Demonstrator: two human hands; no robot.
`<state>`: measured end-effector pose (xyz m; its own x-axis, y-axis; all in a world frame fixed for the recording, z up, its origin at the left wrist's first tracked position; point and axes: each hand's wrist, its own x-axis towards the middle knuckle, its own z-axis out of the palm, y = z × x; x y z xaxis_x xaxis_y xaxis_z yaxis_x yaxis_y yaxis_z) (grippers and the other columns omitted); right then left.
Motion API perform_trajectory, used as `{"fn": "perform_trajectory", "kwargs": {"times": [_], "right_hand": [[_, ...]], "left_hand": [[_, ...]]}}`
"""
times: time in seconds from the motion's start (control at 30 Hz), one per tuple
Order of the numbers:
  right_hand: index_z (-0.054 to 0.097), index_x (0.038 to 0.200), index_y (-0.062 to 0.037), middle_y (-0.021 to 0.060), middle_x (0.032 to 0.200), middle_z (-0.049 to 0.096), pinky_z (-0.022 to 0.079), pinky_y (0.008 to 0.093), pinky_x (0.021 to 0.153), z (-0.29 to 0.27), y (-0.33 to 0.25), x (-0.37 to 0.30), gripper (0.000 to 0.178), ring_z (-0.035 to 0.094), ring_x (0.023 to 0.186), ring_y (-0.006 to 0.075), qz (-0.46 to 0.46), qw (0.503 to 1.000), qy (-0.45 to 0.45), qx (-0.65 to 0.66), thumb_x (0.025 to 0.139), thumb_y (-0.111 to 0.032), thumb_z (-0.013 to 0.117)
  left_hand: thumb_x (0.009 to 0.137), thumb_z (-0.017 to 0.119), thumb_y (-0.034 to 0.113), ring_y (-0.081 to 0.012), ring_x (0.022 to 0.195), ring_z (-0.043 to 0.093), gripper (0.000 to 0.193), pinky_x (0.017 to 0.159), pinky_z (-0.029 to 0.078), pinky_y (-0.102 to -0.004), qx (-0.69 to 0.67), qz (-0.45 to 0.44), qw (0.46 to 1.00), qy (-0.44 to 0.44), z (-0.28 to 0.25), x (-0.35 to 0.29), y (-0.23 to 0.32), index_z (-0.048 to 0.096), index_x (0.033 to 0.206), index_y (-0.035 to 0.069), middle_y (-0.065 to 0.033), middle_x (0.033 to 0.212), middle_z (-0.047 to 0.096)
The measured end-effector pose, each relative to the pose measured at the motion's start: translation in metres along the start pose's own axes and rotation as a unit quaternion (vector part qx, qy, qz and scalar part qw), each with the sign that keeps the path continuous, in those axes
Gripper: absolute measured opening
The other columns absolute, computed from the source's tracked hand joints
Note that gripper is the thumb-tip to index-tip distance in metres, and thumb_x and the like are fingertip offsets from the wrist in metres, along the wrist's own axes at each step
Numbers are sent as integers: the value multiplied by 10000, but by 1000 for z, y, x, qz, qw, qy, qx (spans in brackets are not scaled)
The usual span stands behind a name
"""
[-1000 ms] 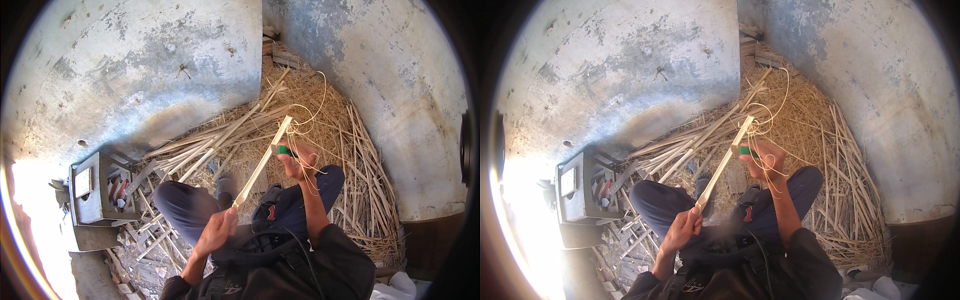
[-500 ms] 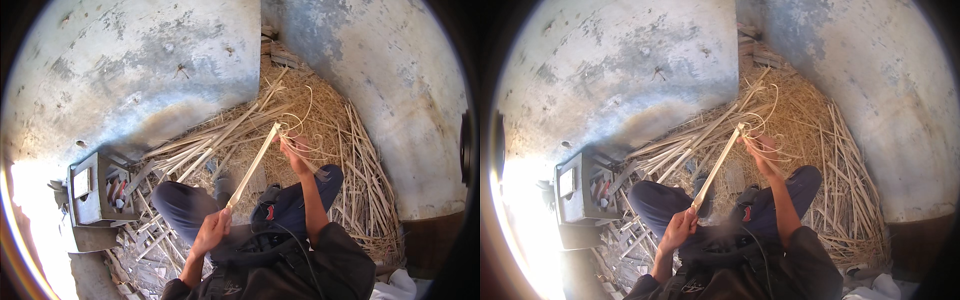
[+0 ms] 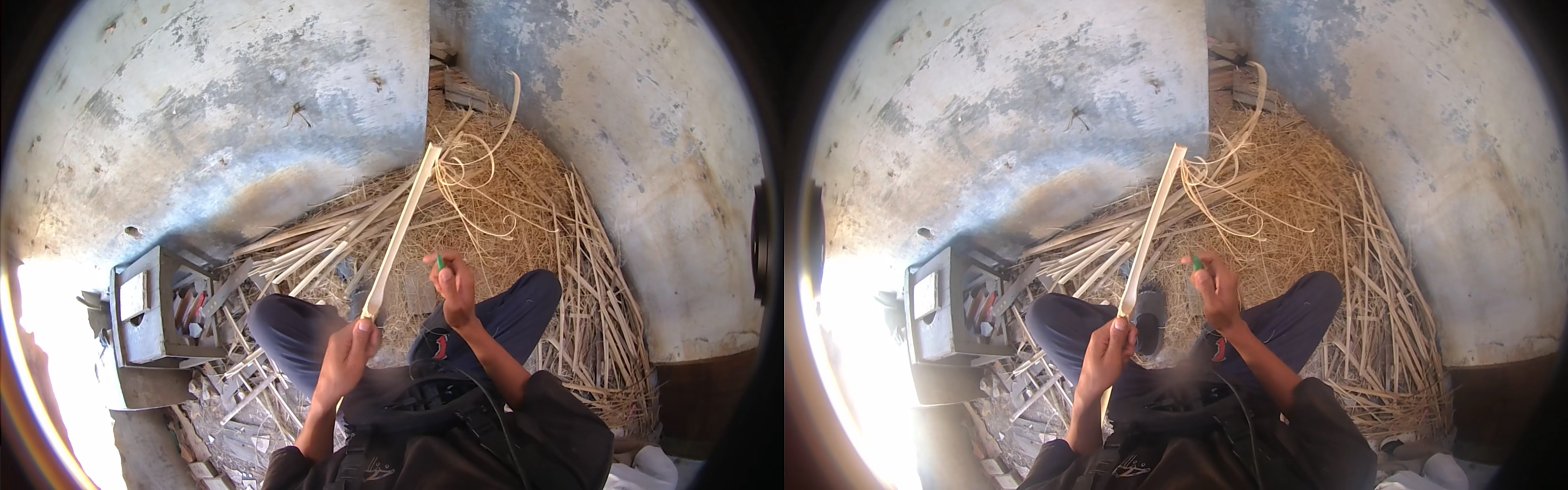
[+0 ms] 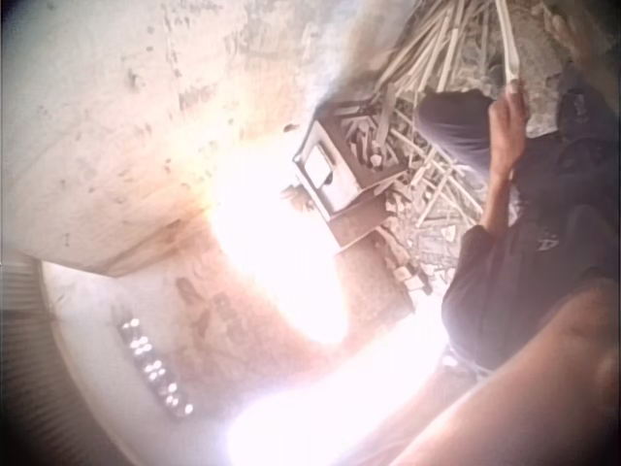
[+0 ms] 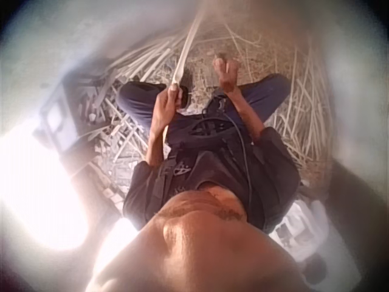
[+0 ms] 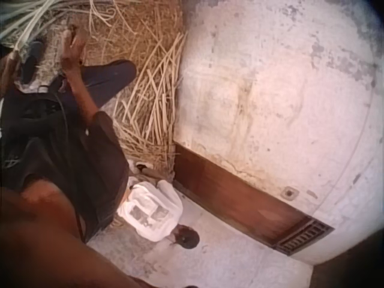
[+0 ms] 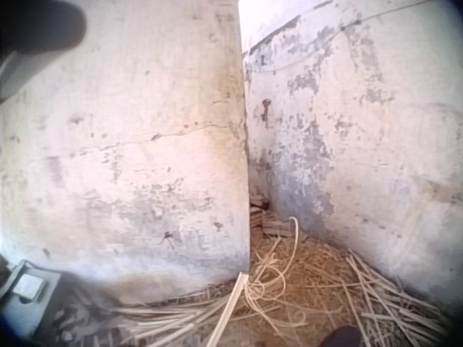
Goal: The person sits on the floor and uses a green utility knife to shave thin strips from a long bamboo stick. They hold the stick with their left hand and scrape the blade along its length with their right hand, creating a pile of bamboo shavings.
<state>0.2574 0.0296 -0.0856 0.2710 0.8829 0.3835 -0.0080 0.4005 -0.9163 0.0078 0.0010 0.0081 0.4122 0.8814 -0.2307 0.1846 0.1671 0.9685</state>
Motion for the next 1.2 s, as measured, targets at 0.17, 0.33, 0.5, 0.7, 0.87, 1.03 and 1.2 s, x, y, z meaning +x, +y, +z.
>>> {"fn": "perform_trajectory", "kwargs": {"times": [0.17, 0.33, 0.5, 0.7, 0.87, 1.03, 1.2], "right_hand": [[732, 1218, -19, 77, 853, 717, 521, 330, 664, 0, -36, -1, 392, 671, 705, 178, -52, 986, -84, -137, 1066, -381, 726], [771, 1186, -35, 130, 962, 794, 600, 355, 704, -1, -76, 15, 339, 786, 804, 267, -88, 965, -114, -219, 994, -310, 821], [810, 1140, -43, 114, 856, 753, 548, 351, 611, -2, -86, 26, 374, 727, 691, 244, -149, 953, -111, -239, 987, -384, 809], [814, 1121, -46, 115, 885, 782, 561, 346, 603, -3, -88, 29, 372, 741, 687, 242, -161, 945, -114, -261, 977, -389, 816], [816, 1115, -49, 118, 891, 785, 562, 343, 601, -3, -85, 29, 365, 744, 686, 242, -168, 947, -103, -255, 979, -388, 813], [820, 1121, -71, 93, 880, 783, 567, 344, 607, -5, -90, 29, 356, 754, 699, 235, -171, 939, -117, -276, 963, -390, 833], [823, 1110, -66, 83, 809, 753, 540, 341, 572, -5, -87, 28, 399, 727, 648, 230, -186, 934, -113, -283, 969, -439, 819]], "left_hand": [[1226, 416, 390, -89, 708, 424, 506, 650, 385, -298, 32, -10, 999, 15, -6, 6, 11, 592, 917, 29, 21, 740, 487], [1224, 416, 416, -62, 685, 377, 510, 615, 329, -278, 36, 49, 998, 9, 3, 7, 13, 588, 931, 36, 41, 740, 456], [1222, 434, 357, -125, 676, 425, 479, 635, 398, -345, 72, 63, 995, 25, 10, 6, 21, 603, 929, 18, -7, 716, 464], [1229, 398, 375, -106, 662, 391, 525, 604, 356, -332, 49, 43, 998, 21, 13, 5, 32, 713, 1059, -9, 21, 705, 422], [1229, 402, 385, -71, 680, 371, 533, 620, 343, -308, 8, 1, 1000, 2, 9, 6, 34, 737, 1080, -2, 42, 707, 410], [1228, 410, 374, -96, 691, 403, 481, 641, 377, -321, 38, 68, 997, -19, 5, 9, 25, 652, 1025, 11, 29, 730, 436], [1216, 460, 328, -144, 689, 453, 399, 648, 412, -361, 55, 60, 996, -23, 5, 8, 26, 540, 977, 18, -41, 737, 511]]}}
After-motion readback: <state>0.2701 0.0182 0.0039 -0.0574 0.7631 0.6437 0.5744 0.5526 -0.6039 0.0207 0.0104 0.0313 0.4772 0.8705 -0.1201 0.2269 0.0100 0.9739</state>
